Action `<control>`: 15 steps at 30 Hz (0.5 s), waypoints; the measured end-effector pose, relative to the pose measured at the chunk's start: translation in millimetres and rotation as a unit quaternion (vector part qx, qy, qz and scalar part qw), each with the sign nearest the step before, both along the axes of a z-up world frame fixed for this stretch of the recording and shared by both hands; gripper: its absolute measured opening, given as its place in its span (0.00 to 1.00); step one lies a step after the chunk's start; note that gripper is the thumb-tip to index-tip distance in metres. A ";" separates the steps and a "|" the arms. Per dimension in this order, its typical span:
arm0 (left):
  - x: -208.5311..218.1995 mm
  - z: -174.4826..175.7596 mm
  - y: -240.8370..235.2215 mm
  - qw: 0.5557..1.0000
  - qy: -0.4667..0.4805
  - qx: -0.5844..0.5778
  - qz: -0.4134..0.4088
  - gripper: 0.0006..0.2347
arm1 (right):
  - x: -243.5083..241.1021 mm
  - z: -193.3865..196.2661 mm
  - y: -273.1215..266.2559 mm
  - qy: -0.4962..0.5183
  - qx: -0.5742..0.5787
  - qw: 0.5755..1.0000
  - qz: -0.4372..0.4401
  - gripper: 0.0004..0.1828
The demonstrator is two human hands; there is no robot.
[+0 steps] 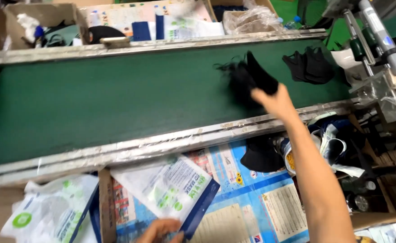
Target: Packaging black 3D masks into individual plastic pouches.
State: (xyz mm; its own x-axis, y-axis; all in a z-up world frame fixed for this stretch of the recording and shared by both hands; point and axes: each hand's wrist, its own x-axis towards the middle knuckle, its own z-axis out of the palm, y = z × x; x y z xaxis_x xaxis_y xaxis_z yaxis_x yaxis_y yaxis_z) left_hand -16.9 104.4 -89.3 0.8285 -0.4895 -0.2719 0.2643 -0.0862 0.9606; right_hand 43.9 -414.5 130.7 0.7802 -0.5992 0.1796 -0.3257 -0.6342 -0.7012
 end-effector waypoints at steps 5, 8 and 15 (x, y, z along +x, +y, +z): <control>56.8 171.2 -58.4 0.986 -0.105 -0.120 -0.038 0.38 | -110.0 -18.1 178.8 -0.039 0.229 0.960 0.154 0.36; 34.5 168.1 -57.2 0.988 0.074 -0.108 -0.076 0.19 | -152.8 -38.4 250.5 0.040 0.301 0.931 0.205 0.38; 15.0 137.3 -4.3 0.975 -0.146 -0.002 -0.167 0.17 | -189.2 -62.5 292.1 -0.054 0.213 0.947 0.236 0.55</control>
State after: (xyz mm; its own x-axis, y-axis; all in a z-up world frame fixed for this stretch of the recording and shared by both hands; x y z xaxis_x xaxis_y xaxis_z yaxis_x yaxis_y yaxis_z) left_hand -1.9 100.1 48.0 0.6646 -0.7458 -0.0453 -0.0631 -0.1164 0.9912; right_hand -145.3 -122.4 68.2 0.9698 -0.2249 0.0940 0.0114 -0.3435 -0.9391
